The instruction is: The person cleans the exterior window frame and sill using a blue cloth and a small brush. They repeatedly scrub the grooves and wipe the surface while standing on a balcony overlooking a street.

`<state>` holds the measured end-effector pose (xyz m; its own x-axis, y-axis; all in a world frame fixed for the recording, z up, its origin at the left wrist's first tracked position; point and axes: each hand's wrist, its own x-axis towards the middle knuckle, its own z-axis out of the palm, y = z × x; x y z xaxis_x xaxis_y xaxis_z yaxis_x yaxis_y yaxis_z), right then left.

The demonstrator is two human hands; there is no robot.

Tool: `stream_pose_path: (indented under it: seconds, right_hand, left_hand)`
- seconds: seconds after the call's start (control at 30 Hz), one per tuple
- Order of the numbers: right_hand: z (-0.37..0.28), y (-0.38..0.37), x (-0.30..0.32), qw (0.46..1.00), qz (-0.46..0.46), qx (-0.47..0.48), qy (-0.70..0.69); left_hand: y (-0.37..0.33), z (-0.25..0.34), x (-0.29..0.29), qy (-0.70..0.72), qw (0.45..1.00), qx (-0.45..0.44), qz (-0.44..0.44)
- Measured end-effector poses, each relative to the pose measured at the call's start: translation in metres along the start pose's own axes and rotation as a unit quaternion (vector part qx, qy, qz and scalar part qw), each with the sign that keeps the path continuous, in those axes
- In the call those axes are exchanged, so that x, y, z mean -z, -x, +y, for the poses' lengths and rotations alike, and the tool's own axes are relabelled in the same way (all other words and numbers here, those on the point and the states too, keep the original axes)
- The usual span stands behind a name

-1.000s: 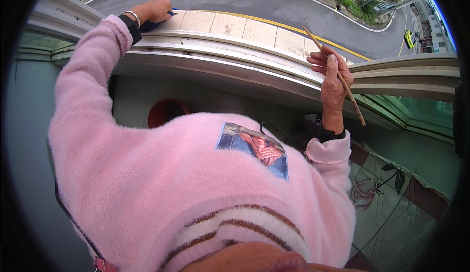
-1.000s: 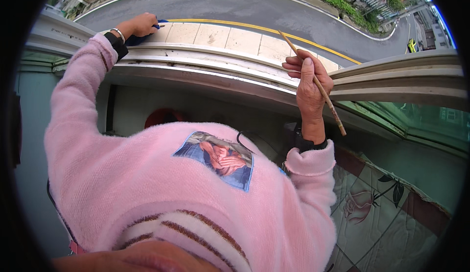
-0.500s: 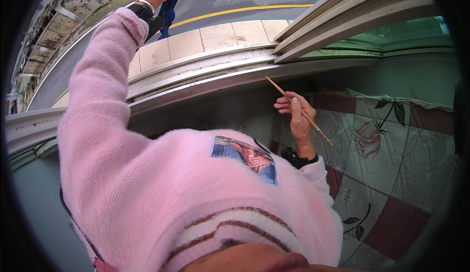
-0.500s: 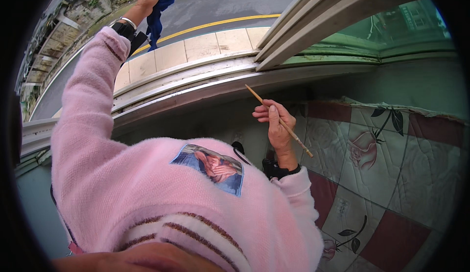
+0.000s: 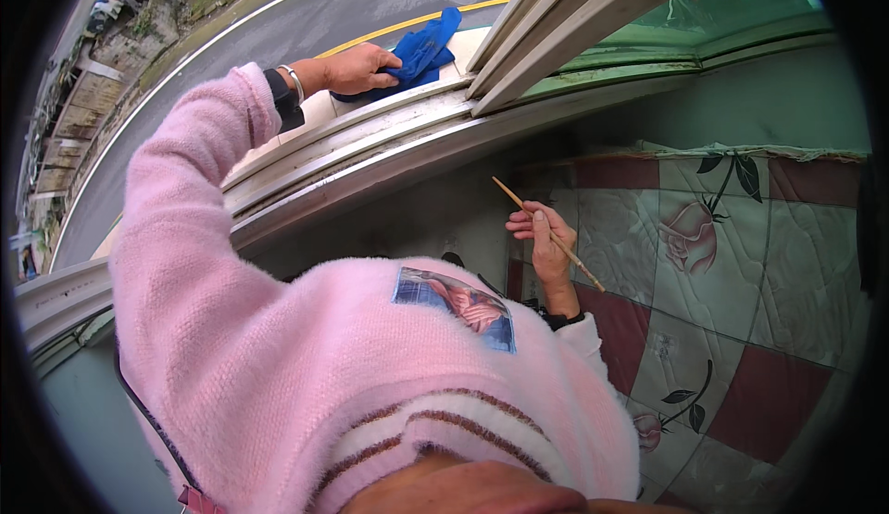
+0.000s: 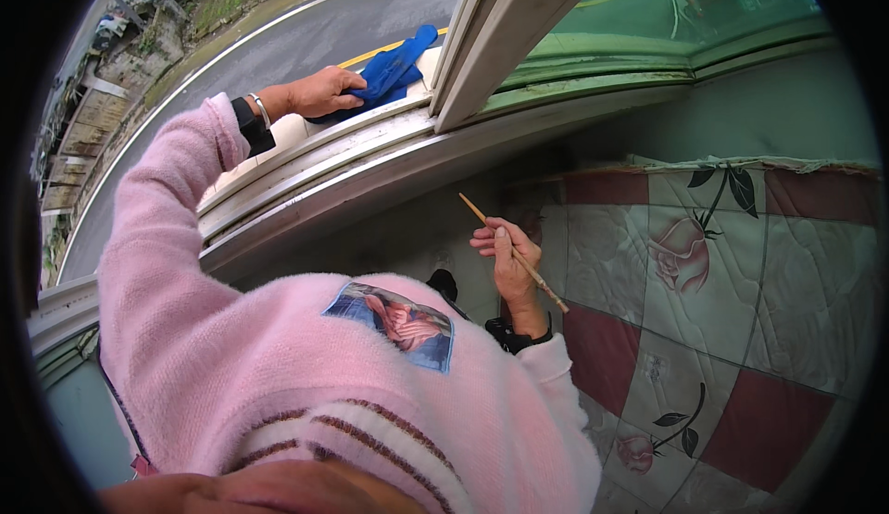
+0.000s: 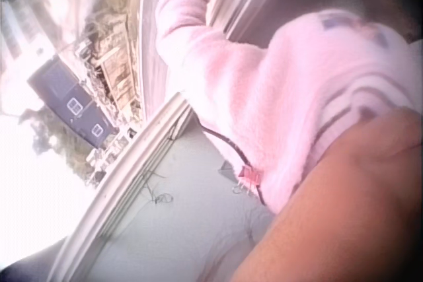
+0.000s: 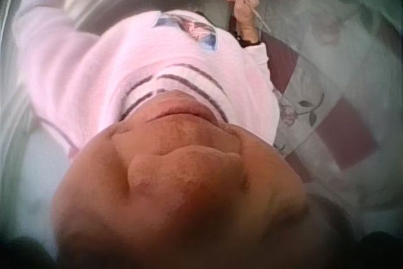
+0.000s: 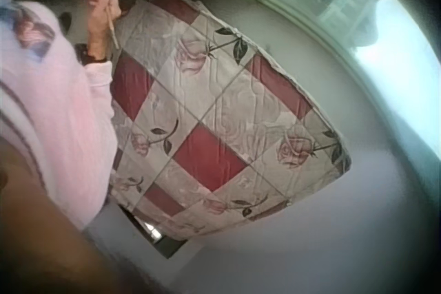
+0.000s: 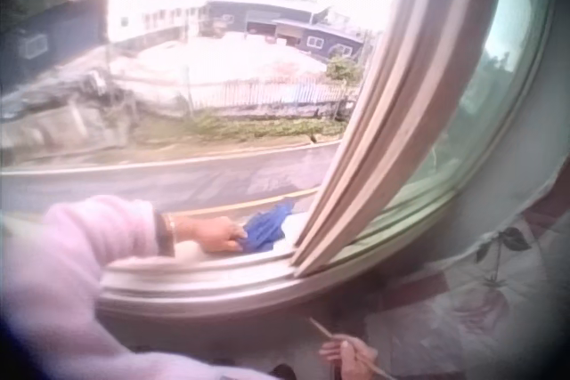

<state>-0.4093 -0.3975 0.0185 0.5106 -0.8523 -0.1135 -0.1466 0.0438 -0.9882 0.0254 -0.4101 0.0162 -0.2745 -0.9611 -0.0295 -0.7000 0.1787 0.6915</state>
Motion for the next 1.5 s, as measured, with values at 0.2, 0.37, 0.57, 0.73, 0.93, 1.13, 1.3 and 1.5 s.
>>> stream_pose_path:
  seconds: [0.2,0.37,0.57,0.73,0.93,1.13,1.3,1.5]
  right_hand:
    - [0.013,0.0,0.016,1.0,0.019,-0.018,-0.014]
    - [0.03,0.002,0.022,0.999,0.025,-0.018,-0.029]
    - [0.053,0.019,0.043,0.996,0.06,-0.05,-0.042]
    - [0.07,0.036,0.063,0.989,0.095,-0.109,-0.023]
    - [0.087,0.044,0.076,0.986,0.113,-0.114,-0.037]
    - [0.09,0.035,0.079,0.988,0.113,-0.099,-0.039]
    - [0.082,0.025,0.074,0.992,0.089,-0.092,-0.018]
    - [0.078,0.023,0.066,0.995,0.041,-0.091,-0.006]
  left_hand:
    - [0.098,-0.039,0.072,-0.295,0.912,0.272,-0.088]
    - [0.049,-0.074,0.133,0.108,0.858,0.364,0.346]
    - [-0.111,-0.043,0.112,0.328,0.857,0.15,0.368]
    - [-0.212,-0.016,0.063,0.358,0.875,0.097,0.311]
    - [-0.25,-0.007,-0.018,0.23,0.954,0.108,0.159]
    - [-0.182,-0.027,-0.041,-0.029,0.998,0.033,-0.051]
    - [-0.097,-0.067,0.01,-0.144,0.987,0.022,-0.07]
    - [0.04,-0.129,0.146,-0.374,0.777,0.356,0.361]
